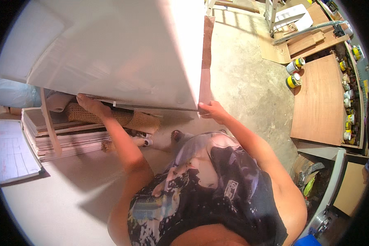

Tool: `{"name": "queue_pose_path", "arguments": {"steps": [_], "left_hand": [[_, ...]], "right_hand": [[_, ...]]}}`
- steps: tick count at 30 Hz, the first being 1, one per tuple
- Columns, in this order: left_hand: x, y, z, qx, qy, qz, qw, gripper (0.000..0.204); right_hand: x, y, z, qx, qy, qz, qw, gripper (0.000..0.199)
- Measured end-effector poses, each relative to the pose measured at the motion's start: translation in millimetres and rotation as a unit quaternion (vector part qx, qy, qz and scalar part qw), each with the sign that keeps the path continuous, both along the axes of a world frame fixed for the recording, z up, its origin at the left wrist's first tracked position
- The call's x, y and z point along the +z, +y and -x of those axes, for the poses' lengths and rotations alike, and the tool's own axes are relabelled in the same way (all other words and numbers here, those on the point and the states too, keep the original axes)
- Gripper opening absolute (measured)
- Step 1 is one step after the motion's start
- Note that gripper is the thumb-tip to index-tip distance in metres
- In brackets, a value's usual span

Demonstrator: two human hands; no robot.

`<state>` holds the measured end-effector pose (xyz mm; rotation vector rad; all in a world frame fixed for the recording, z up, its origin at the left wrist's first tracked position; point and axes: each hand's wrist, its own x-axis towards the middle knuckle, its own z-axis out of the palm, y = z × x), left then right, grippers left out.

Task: The person sits on the floor and uses a cordless drill to attach hinges to a wooden cabinet door. After securing the hinges, the person stands, picks up the door, and places it against a wall.

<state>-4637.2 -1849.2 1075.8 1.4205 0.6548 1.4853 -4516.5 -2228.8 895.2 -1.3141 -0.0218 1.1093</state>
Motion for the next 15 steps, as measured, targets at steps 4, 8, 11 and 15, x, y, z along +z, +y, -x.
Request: {"name": "queue_pose_path", "arguments": {"steps": [4,8,11,15], "left_hand": [[-25,-35,5,-0.021,0.022,0.040,0.999,0.067],[-43,-98,-2,-0.017,0.040,0.138,0.990,0.069],[-56,-151,-6,-0.046,0.110,0.176,0.977,0.077],[-131,-174,17,-0.069,0.227,0.057,0.970,0.084]], "right_hand": [[-12,6,-5,0.028,-0.001,-0.060,0.998,0.042],[-19,3,-17,0.061,-0.008,-0.056,0.997,0.035],[-20,2,-14,0.012,-0.045,-0.108,0.993,0.036],[-4,-4,-14,0.072,-0.123,-0.052,0.988,0.039]]}}
